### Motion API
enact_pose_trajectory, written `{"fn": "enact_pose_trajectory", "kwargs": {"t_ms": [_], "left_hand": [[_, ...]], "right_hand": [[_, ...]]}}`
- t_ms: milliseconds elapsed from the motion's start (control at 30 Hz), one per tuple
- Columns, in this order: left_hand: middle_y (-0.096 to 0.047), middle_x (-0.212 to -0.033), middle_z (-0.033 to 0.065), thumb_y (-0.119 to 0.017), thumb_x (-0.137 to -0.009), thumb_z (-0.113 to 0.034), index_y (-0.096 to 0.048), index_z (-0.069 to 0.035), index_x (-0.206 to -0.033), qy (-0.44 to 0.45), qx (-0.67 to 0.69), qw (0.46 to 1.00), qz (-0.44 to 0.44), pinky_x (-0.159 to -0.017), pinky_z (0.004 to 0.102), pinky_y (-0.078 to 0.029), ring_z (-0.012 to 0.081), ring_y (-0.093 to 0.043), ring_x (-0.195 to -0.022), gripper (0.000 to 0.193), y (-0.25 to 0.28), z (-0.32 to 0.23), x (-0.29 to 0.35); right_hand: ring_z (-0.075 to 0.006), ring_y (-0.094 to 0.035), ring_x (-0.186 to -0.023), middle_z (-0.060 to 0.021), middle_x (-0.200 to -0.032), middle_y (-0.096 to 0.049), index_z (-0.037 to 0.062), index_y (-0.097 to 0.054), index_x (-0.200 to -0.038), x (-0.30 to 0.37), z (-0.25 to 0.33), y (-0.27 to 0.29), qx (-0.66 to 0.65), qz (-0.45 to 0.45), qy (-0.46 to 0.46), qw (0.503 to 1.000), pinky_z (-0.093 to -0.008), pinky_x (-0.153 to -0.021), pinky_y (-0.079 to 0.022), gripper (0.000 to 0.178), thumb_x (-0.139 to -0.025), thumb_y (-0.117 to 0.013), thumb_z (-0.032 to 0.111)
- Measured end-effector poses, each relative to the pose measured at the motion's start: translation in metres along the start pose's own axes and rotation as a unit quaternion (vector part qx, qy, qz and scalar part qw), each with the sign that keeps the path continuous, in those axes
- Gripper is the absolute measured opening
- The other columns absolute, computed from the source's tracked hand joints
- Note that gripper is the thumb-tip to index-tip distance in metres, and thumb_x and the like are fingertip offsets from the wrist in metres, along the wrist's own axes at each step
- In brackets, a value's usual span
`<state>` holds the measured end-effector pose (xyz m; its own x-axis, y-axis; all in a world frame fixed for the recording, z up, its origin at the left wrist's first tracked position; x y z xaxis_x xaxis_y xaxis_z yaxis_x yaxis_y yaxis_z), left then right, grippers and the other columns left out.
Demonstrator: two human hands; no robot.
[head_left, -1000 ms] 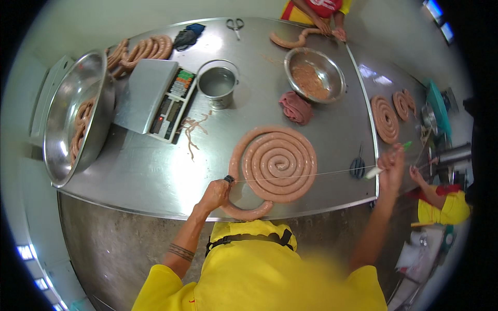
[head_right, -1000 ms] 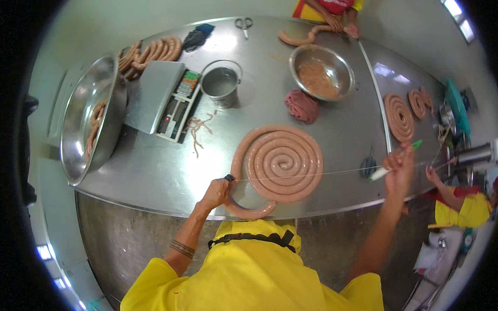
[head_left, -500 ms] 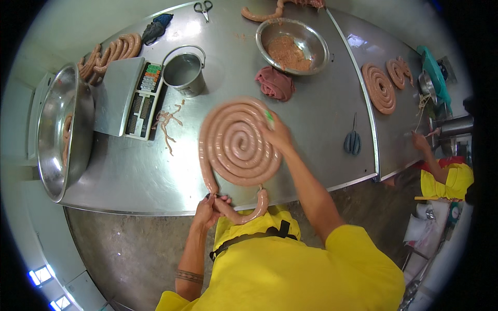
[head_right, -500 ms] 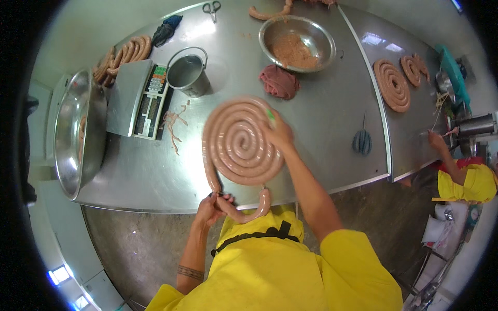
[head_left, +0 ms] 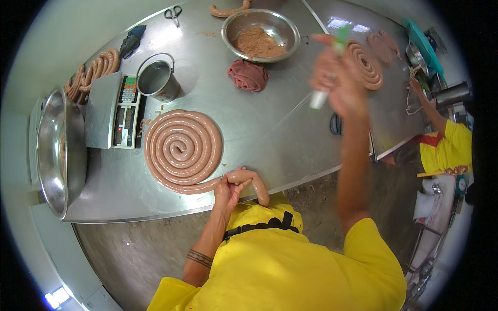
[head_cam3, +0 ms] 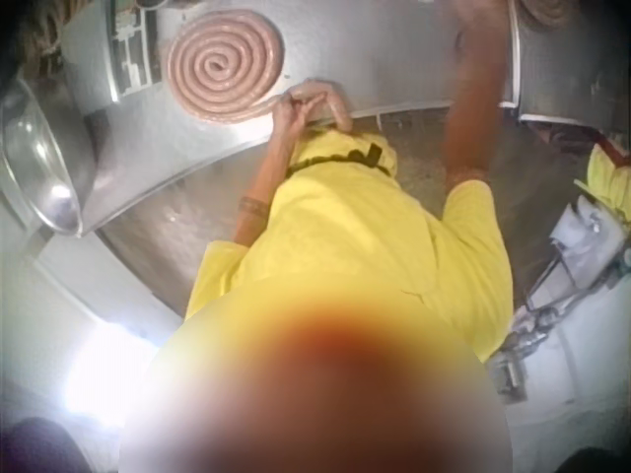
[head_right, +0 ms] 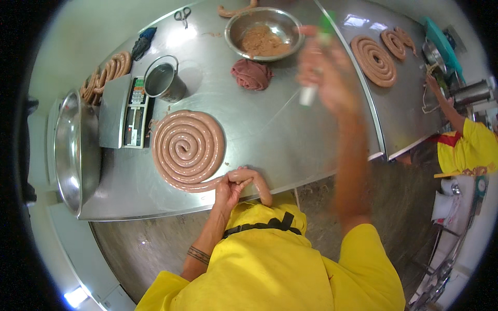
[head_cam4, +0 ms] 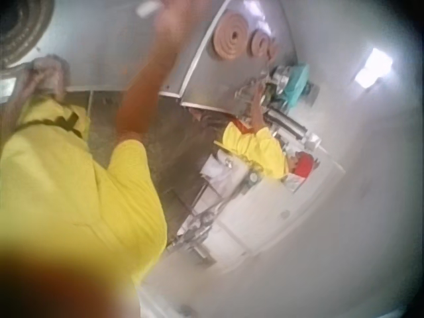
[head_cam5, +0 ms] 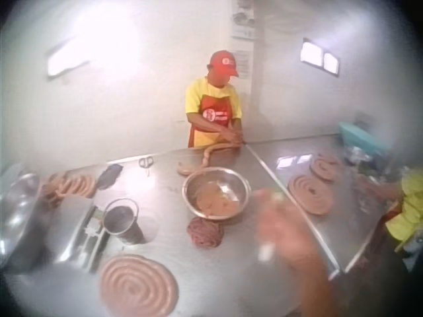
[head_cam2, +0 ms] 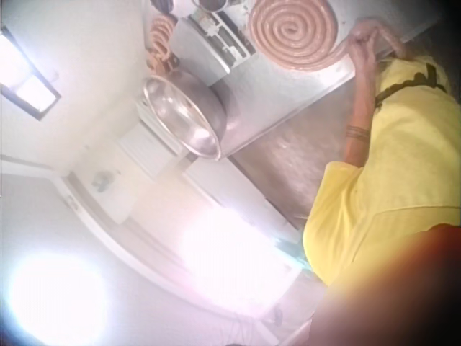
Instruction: The person coils a long sausage into a spiral on a stainless steel table, ties the ends with string, and uses a green tool to prick the casing. The person also weighs the sausage on a digital scale and wipes the table with a cloth.
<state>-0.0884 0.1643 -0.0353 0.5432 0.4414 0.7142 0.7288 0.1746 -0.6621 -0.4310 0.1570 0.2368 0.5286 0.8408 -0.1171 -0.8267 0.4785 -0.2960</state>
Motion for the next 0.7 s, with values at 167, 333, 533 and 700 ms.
{"fn": "enact_pose_trajectory", "kwargs": {"t_ms": [167,333,533,700], "left_hand": [[-0.044,-0.137,0.0259,-0.031,-0.107,-0.022,-0.032,0.012,-0.137,0.080,-0.060,0.992,0.078,-0.103,0.0652,-0.047,0.0399,-0.048,-0.129,0.045,-0.029,-0.023,-0.015],[-0.039,-0.142,0.0260,-0.031,-0.106,-0.021,-0.030,0.010,-0.139,0.114,-0.072,0.988,0.076,-0.103,0.0691,-0.044,0.0396,-0.044,-0.133,0.046,-0.053,-0.038,-0.004],[-0.042,-0.145,0.0275,-0.035,-0.104,-0.017,-0.035,0.010,-0.140,0.047,-0.020,0.996,0.068,-0.108,0.0680,-0.040,0.0410,-0.043,-0.135,0.045,-0.062,-0.069,0.045],[-0.046,-0.143,0.0271,-0.041,-0.100,-0.008,-0.037,0.012,-0.140,0.018,0.170,0.978,0.119,-0.110,0.0564,-0.044,0.0406,-0.049,-0.132,0.044,-0.049,-0.083,0.047]], "right_hand": [[-0.0028,-0.052,-0.066,0.0023,-0.075,-0.054,0.0081,-0.056,-0.127,0.101,-0.030,0.068,0.360,0.014,-0.202,0.911,-0.0216,-0.059,-0.044,0.039,-0.089,-0.067,0.013],[-0.0333,-0.066,-0.103,-0.0167,-0.114,-0.068,0.0075,-0.063,-0.115,0.200,-0.204,-0.029,0.435,0.097,-0.239,0.863,-0.0431,-0.086,-0.051,0.061,-0.065,-0.086,0.034],[-0.0407,-0.066,-0.083,-0.0192,-0.087,-0.069,0.0092,-0.068,-0.091,0.165,-0.191,-0.066,0.472,0.097,-0.221,0.848,-0.0464,-0.073,-0.052,0.034,-0.064,-0.078,0.027],[-0.0375,-0.068,-0.082,-0.0198,-0.082,-0.069,0.0074,-0.065,-0.090,0.088,-0.124,-0.104,0.567,0.207,-0.035,0.797,-0.0486,-0.072,-0.053,0.023,-0.073,-0.069,0.022]]}}
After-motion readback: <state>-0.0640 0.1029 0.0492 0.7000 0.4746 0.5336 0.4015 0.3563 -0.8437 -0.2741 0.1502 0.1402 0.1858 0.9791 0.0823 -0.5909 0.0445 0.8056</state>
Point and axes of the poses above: each hand's wrist, its own x-axis away from the middle knuckle, its own y-axis out of the back of the hand, z = x × y, the point moved 5 cm from there along -x, towards the middle knuckle
